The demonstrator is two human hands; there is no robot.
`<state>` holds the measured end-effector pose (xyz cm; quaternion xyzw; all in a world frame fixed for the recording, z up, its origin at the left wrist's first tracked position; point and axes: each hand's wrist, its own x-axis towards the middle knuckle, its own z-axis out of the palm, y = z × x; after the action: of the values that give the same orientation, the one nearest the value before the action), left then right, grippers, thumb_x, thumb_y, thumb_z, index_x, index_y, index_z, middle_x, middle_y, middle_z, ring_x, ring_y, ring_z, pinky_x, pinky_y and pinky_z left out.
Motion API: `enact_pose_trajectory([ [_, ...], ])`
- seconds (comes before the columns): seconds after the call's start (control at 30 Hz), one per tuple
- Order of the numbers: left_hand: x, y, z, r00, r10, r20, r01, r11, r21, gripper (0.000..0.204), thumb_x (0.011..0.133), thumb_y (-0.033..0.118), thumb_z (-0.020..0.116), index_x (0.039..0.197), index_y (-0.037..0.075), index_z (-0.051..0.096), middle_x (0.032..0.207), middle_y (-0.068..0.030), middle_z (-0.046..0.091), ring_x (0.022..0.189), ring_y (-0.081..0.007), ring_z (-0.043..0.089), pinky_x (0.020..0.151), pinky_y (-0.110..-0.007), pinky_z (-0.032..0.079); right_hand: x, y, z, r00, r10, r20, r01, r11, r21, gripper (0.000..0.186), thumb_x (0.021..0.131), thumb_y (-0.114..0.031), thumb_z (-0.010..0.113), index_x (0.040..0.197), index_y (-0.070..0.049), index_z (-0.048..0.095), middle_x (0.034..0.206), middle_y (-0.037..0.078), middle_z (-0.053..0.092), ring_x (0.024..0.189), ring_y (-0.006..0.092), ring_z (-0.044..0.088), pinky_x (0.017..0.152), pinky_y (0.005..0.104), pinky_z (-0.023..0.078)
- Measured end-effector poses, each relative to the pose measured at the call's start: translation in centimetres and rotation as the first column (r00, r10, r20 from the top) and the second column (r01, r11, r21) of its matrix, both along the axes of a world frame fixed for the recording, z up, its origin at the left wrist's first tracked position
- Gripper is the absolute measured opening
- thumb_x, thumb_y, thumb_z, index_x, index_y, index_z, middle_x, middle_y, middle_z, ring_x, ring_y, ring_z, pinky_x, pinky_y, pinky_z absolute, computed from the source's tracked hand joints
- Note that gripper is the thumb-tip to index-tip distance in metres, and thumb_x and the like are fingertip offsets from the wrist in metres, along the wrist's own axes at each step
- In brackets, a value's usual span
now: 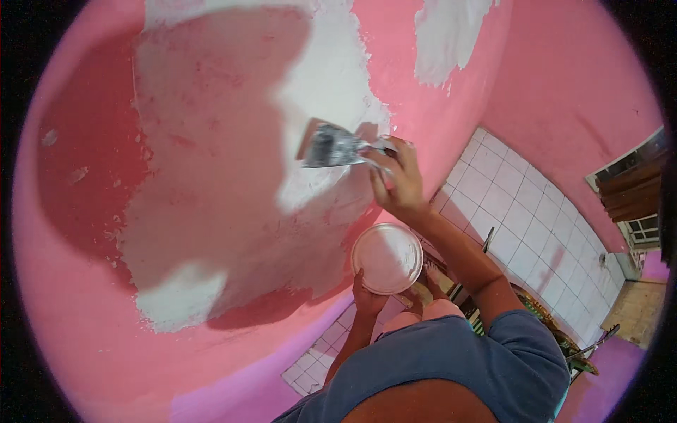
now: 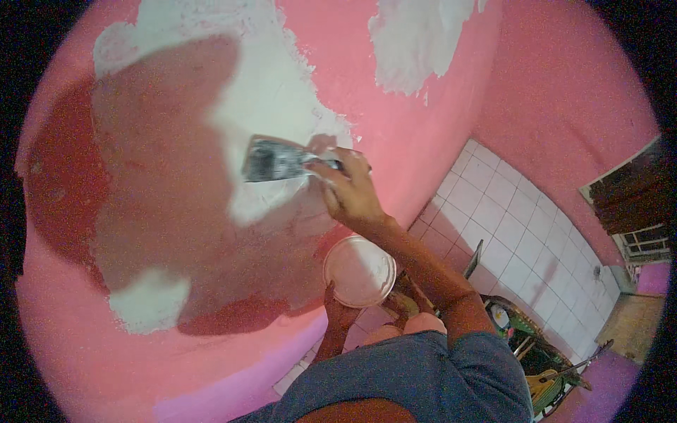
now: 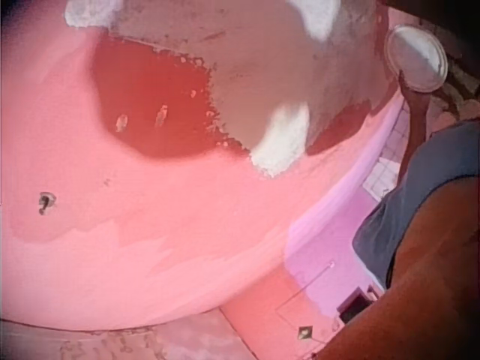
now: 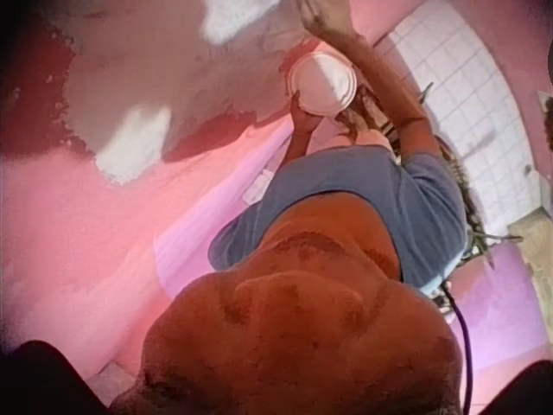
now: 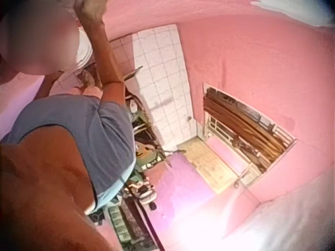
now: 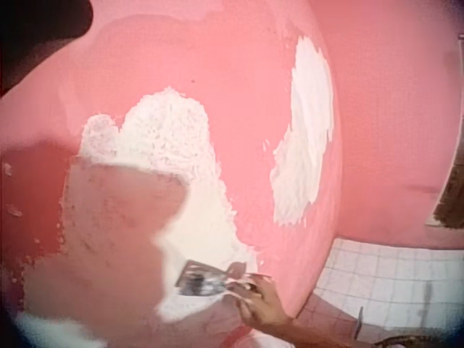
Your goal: The person applies plaster to a pink wall using a putty knife, repeatedly loading the knife from a container and spreading the material over uneven surfaces.
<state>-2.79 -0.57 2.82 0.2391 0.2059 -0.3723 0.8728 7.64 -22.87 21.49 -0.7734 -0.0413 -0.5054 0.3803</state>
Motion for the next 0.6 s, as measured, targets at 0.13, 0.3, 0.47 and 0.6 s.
enact_pose_trajectory([
  [0.13,-0.1,-0.1,-0.4,1.000,0.001,0.016,-0.001,1.000,-0.004,0.072,0.081,0.044,0.056,0.138,0.010,0.030,0.140,-0.0156,0.035,0.126,-0.0372,0.036,0.103,-0.059,0.026,1.0,1.0,-0.4,0.998,0.047,0.030,-0.047,0.999,0.009,0.045,0.072,0.004,0.061,0.112,-0.016,0.058,0.111,0.015,0.051,0.097,0.0342,0.051,0.083,0.0438,0.041],
  [0.3,-0.9,0.2,0.3,1.000,0.011,-0.019,-0.011,1.000,-0.002,0.066,0.084,0.040,0.052,0.138,0.009,0.031,0.139,-0.0144,0.037,0.126,-0.0348,0.037,0.104,-0.056,0.027,-0.5,-1.4,-10.5,0.984,-0.114,-0.138,0.100,0.989,-0.104,0.038,0.073,0.005,0.062,0.108,-0.010,0.058,0.107,0.016,0.053,0.096,0.0341,0.051,0.078,0.0413,0.044],
  [0.47,-0.9,0.5,0.8,0.997,0.035,-0.075,-0.037,0.999,-0.030,0.061,0.087,0.038,0.049,0.137,0.008,0.033,0.137,-0.0140,0.040,0.126,-0.0332,0.038,0.105,-0.053,0.028,-1.6,-2.9,-9.2,0.988,-0.105,-0.116,0.107,0.994,0.008,0.033,0.075,0.005,0.061,0.106,-0.005,0.058,0.105,0.017,0.053,0.097,0.0355,0.051,0.080,0.0417,0.042],
  [0.6,-0.5,0.4,0.9,1.000,0.016,0.024,-0.015,1.000,-0.014,0.061,0.086,0.039,0.051,0.136,0.008,0.035,0.136,-0.0142,0.041,0.126,-0.0335,0.038,0.105,-0.054,0.028,0.2,-2.6,1.3,0.990,-0.107,0.086,0.107,0.994,0.012,0.029,0.077,0.009,0.059,0.103,-0.004,0.058,0.102,0.013,0.059,0.097,0.0307,0.054,0.080,0.0368,0.046],
])
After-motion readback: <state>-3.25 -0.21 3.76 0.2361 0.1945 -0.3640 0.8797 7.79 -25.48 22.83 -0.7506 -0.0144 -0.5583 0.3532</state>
